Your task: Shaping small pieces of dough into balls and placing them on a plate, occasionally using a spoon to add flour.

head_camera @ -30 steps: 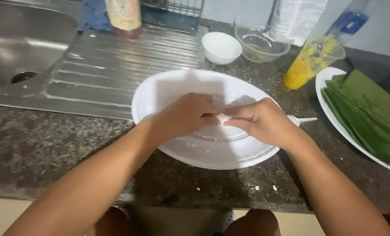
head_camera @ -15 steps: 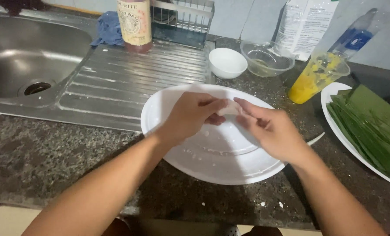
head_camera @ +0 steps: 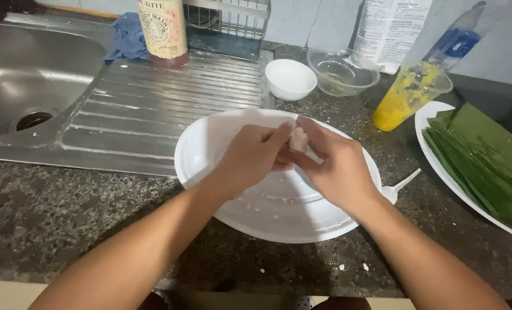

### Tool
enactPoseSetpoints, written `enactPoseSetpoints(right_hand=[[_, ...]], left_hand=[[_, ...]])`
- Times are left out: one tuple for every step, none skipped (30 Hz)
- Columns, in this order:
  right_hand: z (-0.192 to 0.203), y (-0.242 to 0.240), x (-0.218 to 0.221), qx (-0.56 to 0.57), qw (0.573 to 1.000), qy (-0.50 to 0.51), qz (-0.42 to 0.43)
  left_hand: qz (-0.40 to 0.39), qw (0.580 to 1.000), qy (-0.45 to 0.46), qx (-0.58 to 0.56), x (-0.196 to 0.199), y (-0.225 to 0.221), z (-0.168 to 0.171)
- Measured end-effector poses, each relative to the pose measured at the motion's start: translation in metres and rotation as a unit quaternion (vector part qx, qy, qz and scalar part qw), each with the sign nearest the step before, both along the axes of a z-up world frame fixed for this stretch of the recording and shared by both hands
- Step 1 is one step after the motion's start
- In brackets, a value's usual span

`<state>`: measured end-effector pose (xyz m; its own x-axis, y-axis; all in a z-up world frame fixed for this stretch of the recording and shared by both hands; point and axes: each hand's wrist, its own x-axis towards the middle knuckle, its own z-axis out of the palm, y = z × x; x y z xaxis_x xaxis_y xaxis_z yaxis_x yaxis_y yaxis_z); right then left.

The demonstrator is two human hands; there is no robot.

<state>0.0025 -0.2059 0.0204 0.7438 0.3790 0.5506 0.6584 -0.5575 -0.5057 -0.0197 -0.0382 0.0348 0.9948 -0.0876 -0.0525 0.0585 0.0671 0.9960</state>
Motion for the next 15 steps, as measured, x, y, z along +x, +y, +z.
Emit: enactPoseSetpoints(right_hand=[[0.001, 0.000, 0.000, 0.010, 1.000, -0.008, 0.011], [0.002, 0.000, 0.000, 0.020, 0.999, -0.015, 0.024], [0.005, -0.002, -0.001, 0.019, 0.999, -0.016, 0.024], [0.007, -0.003, -0.003, 0.033, 0.999, -0.013, 0.029], [0.010, -0.004, -0.005, 0.047, 0.998, -0.010, 0.035], [0.009, -0.005, -0.004, 0.047, 0.998, -0.010, 0.036], [0.009, -0.006, -0.003, 0.063, 0.996, -0.021, 0.060], [0.008, -0.007, -0.002, 0.080, 0.993, -0.032, 0.083], [0.007, -0.003, -0.004, 0.080, 0.993, -0.033, 0.084], [0.007, 0.000, -0.005, 0.073, 0.991, -0.065, 0.091], [0.007, 0.004, -0.006, 0.065, 0.988, -0.097, 0.099], [0.006, 0.003, -0.004, 0.065, 0.988, -0.098, 0.099], [0.004, 0.002, -0.003, 0.057, 0.987, -0.116, 0.093], [0.002, 0.001, -0.001, 0.049, 0.986, -0.133, 0.086], [0.002, 0.003, -0.001, 0.049, 0.986, -0.133, 0.087]], left_hand=[[-0.011, 0.999, 0.013, 0.045, -0.006, 0.003, 0.009], [-0.021, 0.995, 0.025, 0.090, -0.012, 0.007, 0.019], [-0.021, 0.996, 0.024, 0.089, -0.010, 0.006, 0.017], [-0.029, 0.996, 0.025, 0.075, -0.009, 0.006, 0.014], [-0.037, 0.997, 0.026, 0.061, -0.007, 0.006, 0.012], [-0.036, 0.997, 0.026, 0.061, -0.006, 0.006, 0.009], [-0.061, 0.998, 0.034, -0.001, -0.005, 0.006, 0.005], [-0.087, 0.993, 0.041, -0.062, -0.004, 0.004, 0.002], [-0.087, 0.994, 0.040, -0.062, -0.003, 0.002, -0.001], [-0.103, 0.989, 0.047, -0.099, -0.001, -0.001, -0.003], [-0.120, 0.982, 0.053, -0.137, 0.001, -0.004, -0.006], [-0.120, 0.982, 0.052, -0.137, 0.000, -0.004, -0.003], [-0.117, 0.979, 0.052, -0.157, -0.002, -0.005, 0.000], [-0.114, 0.976, 0.051, -0.177, -0.004, -0.005, 0.003], [-0.114, 0.976, 0.051, -0.177, -0.004, -0.005, 0.002]])
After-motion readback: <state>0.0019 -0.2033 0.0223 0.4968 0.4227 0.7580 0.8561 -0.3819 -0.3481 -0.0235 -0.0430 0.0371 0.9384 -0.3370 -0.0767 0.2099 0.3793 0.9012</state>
